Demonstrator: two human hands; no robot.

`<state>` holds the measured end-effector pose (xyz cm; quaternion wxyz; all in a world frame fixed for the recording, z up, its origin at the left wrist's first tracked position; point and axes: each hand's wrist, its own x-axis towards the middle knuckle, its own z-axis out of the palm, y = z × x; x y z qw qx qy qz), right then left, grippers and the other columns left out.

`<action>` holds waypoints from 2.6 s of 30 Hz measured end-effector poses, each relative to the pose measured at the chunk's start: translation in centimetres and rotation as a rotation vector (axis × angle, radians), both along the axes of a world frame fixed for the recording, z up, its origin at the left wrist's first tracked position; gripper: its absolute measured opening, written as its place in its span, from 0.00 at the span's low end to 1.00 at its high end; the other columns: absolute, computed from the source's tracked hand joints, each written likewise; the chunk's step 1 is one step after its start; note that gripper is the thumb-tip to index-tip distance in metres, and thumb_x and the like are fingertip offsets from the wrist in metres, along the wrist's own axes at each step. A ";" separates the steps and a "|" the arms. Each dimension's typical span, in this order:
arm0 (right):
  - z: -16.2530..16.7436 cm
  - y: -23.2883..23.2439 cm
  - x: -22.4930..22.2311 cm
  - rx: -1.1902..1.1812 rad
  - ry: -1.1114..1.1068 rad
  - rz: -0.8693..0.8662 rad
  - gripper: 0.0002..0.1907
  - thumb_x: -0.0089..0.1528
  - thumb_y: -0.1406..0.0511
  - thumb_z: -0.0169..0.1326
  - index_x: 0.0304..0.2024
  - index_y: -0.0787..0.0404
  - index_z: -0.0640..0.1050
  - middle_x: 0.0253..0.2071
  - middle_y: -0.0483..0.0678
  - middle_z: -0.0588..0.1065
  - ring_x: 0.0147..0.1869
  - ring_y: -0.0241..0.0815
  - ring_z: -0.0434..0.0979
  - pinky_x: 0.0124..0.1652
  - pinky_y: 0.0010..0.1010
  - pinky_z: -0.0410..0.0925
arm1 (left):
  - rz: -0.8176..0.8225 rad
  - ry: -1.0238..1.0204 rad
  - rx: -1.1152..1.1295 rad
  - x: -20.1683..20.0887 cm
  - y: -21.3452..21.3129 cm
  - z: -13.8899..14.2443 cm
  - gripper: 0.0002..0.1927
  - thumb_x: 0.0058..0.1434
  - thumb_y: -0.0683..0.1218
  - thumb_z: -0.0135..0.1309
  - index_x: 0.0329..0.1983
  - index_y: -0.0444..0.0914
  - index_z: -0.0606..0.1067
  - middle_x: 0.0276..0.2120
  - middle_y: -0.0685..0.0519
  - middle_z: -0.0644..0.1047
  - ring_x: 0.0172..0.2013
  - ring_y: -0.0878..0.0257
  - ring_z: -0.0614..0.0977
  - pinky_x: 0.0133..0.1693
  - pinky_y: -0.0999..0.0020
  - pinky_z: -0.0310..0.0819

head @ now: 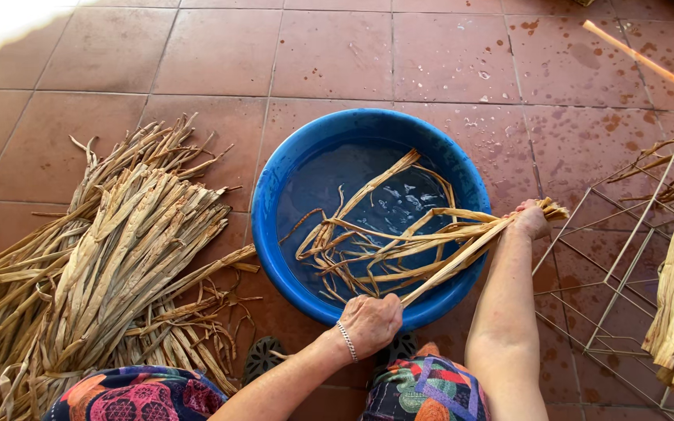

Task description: The person sits on a tiled floor and repeatedly dips dried plant strips into a blue basin of water, then places them onto a wire drying rack. The person handles the strips by hand, occasionally using scissors to trim ends, and transfers bundles from the floor into the basin.

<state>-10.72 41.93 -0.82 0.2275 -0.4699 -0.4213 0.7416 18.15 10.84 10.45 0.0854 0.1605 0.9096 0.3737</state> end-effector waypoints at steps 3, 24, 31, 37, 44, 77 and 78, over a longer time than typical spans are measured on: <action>0.0 0.6 -0.5 0.018 0.021 -0.075 0.10 0.51 0.75 0.57 0.26 0.58 0.70 0.18 0.43 0.72 0.16 0.38 0.70 0.18 0.34 0.63 | 0.006 0.125 0.065 1.2 -0.7 0.7 0.10 0.68 0.44 0.49 0.30 0.36 0.68 0.18 0.43 0.75 0.23 0.42 0.79 0.28 0.48 0.73; -0.7 8.1 -0.7 -0.071 0.065 -0.110 0.14 0.56 0.72 0.56 0.20 0.58 0.66 0.17 0.45 0.69 0.15 0.41 0.65 0.18 0.36 0.61 | -0.144 0.278 -0.224 8.1 -8.1 3.3 0.07 0.60 0.42 0.54 0.29 0.40 0.69 0.20 0.51 0.72 0.24 0.53 0.78 0.28 0.56 0.72; 0.8 7.0 1.0 0.117 0.406 0.032 0.10 0.62 0.66 0.65 0.33 0.59 0.75 0.26 0.46 0.74 0.25 0.40 0.77 0.26 0.34 0.74 | 0.042 0.242 -0.524 -3.4 -12.9 -4.2 0.10 0.58 0.39 0.52 0.43 0.42 0.75 0.37 0.49 0.76 0.45 0.50 0.78 0.44 0.51 0.70; 1.7 -3.4 4.3 0.915 0.568 0.540 0.11 0.67 0.74 0.66 0.45 0.60 0.77 0.45 0.48 0.73 0.45 0.43 0.74 0.46 0.32 0.70 | -0.098 -0.073 -0.620 -10.8 -6.4 -11.1 0.45 0.56 0.66 0.58 0.73 0.54 0.56 0.75 0.45 0.46 0.74 0.41 0.45 0.65 0.28 0.37; -4.6 -16.8 8.5 0.958 0.509 1.312 0.11 0.60 0.63 0.64 0.45 0.50 0.81 0.40 0.42 0.81 0.43 0.34 0.80 0.43 0.27 0.74 | -0.199 -0.225 -0.951 -14.2 -6.3 -19.3 0.45 0.57 0.69 0.56 0.75 0.59 0.54 0.76 0.50 0.48 0.74 0.42 0.45 0.66 0.28 0.31; -4.0 -15.0 7.0 0.194 0.203 0.989 0.13 0.64 0.66 0.66 0.48 0.66 0.82 0.31 0.50 0.74 0.26 0.40 0.70 0.26 0.30 0.63 | 0.581 -0.034 0.363 -22.2 -9.1 -17.9 0.11 0.66 0.50 0.57 0.44 0.39 0.81 0.27 0.54 0.80 0.28 0.65 0.80 0.33 0.68 0.73; -3.5 -15.0 7.2 0.076 0.195 0.974 0.13 0.63 0.65 0.64 0.48 0.64 0.82 0.34 0.50 0.77 0.27 0.39 0.74 0.27 0.29 0.66 | 0.549 -0.049 0.464 -21.5 -8.6 -17.9 0.10 0.66 0.48 0.57 0.46 0.38 0.81 0.27 0.54 0.79 0.29 0.68 0.78 0.32 0.70 0.72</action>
